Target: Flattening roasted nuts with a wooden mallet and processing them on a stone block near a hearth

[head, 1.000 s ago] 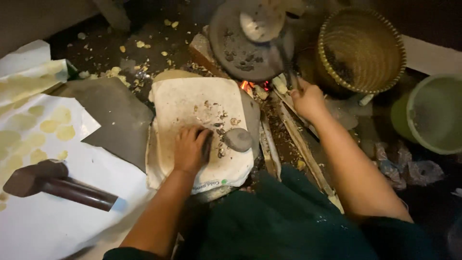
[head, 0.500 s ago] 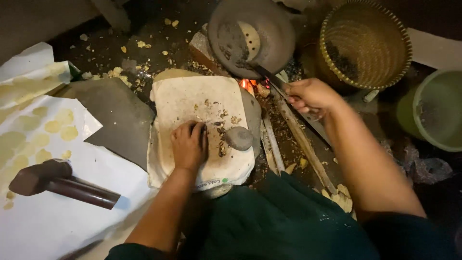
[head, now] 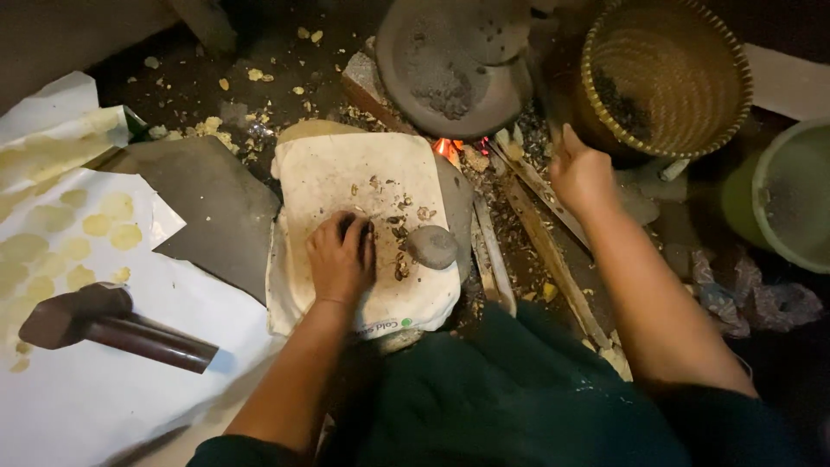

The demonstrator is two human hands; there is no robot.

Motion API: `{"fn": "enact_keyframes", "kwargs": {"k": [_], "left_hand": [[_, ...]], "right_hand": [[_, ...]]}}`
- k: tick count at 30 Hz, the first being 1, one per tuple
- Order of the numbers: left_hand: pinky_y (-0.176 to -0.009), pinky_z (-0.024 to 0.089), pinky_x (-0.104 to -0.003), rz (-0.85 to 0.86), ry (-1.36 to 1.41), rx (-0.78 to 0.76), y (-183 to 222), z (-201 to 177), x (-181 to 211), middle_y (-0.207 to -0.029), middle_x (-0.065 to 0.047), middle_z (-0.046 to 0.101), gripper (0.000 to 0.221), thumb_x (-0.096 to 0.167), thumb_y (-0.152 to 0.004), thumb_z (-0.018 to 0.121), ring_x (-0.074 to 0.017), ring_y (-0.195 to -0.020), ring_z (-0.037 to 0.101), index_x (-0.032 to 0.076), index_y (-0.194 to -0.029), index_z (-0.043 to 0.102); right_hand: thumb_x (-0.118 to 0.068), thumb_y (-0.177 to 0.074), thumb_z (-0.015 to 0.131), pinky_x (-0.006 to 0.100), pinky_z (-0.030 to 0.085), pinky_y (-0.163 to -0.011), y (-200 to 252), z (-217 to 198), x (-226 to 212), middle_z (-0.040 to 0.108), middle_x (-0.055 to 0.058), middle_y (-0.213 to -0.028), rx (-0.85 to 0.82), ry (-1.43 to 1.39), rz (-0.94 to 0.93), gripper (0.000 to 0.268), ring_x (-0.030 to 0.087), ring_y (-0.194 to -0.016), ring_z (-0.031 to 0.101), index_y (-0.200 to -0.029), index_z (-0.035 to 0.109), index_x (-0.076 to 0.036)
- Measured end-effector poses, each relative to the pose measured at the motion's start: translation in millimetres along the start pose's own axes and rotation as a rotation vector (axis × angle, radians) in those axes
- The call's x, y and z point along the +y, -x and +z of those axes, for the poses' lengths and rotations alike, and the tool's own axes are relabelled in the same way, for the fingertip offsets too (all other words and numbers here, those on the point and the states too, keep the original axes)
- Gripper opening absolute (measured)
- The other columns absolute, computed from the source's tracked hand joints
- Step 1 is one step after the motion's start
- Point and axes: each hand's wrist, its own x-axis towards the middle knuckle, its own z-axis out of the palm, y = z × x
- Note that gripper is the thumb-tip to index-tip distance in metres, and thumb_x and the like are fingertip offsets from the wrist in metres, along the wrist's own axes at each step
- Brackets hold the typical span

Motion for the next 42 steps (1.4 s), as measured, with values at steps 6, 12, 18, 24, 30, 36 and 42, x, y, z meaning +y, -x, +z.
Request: {"fn": "enact_keyframes", "kwargs": {"k": [6, 12, 18, 24, 30, 36, 42], "left_hand": [[-0.093, 0.046, -0.047, -0.031, 0.014, -0.019, -2, -4, 2, -0.119, -0.006, 0.061, 0.025, 0.033, -0.095, 0.071, -0.0309, -0.113, 0.061, 0.023, -0.117, 0.069], [-0.09, 0.048, -0.046, -0.056, 0.026, -0.004, 1, 1, 0, -0.109, -0.003, 0.062, 0.02, 0.033, -0.094, 0.072, -0.0289, -0.106, 0.063, 0.026, -0.112, 0.07], [-0.099, 0.044, -0.046, -0.064, 0.089, -0.136, 5, 2, -9, -0.116, -0.001, 0.064, 0.024, 0.036, -0.098, 0.068, -0.0267, -0.116, 0.06, 0.028, -0.12, 0.069], [-0.095, 0.046, -0.045, -0.058, 0.108, -0.109, 7, 15, -16, -0.112, 0.002, 0.066, 0.02, 0.036, -0.096, 0.072, -0.0248, -0.115, 0.062, 0.03, -0.114, 0.071], [-0.098, 0.044, -0.049, -0.066, 0.166, -0.188, 7, 5, -16, -0.114, -0.003, 0.064, 0.03, 0.034, -0.091, 0.075, -0.0284, -0.117, 0.06, 0.027, -0.12, 0.069], [-0.092, 0.047, -0.048, -0.038, 0.172, -0.083, 7, 17, -26, -0.107, -0.006, 0.063, 0.016, 0.03, -0.092, 0.074, -0.0299, -0.108, 0.062, 0.023, -0.106, 0.069], [-0.095, 0.045, -0.049, -0.055, 0.14, -0.108, 11, 13, -18, -0.11, -0.006, 0.062, 0.025, 0.032, -0.092, 0.068, -0.0293, -0.111, 0.061, 0.024, -0.117, 0.069]], "right_hand": [[-0.032, -0.089, 0.074, 0.052, 0.053, -0.094, -13, 24, 40, 0.07, 0.012, -0.124, -0.108, -0.161, 0.114, 0.051, 0.041, -0.113, 0.064, -0.139, 0.066, -0.024], [-0.018, -0.095, 0.071, 0.057, 0.051, -0.093, 28, -15, 17, 0.068, 0.022, -0.127, -0.075, -0.103, -0.022, 0.053, 0.047, -0.113, 0.062, -0.147, 0.063, -0.011], [-0.04, -0.095, 0.068, 0.046, 0.059, -0.08, 13, 23, -6, 0.073, 0.016, -0.102, -0.075, 0.35, -0.145, 0.05, 0.037, -0.095, 0.073, -0.136, 0.07, -0.01], [-0.038, -0.084, 0.078, 0.058, 0.055, -0.093, 80, 58, -138, 0.053, 0.02, -0.126, -0.374, 0.072, -0.557, 0.057, 0.047, -0.121, 0.054, -0.136, 0.061, -0.02], [-0.038, -0.084, 0.076, 0.055, 0.052, -0.101, 75, 94, -111, 0.058, 0.019, -0.131, -0.489, -0.173, -0.239, 0.068, 0.044, -0.124, 0.06, -0.146, 0.049, -0.027], [-0.038, -0.094, 0.064, 0.061, 0.054, -0.092, 82, 59, -150, 0.052, 0.021, -0.135, -0.489, 0.164, -0.488, 0.056, 0.052, -0.108, 0.063, -0.147, 0.048, -0.03], [-0.026, -0.089, 0.073, 0.063, 0.049, -0.096, 113, 94, -131, 0.053, 0.029, -0.126, -0.574, -0.139, -0.388, 0.066, 0.058, -0.115, 0.057, -0.145, 0.045, -0.008]]}}
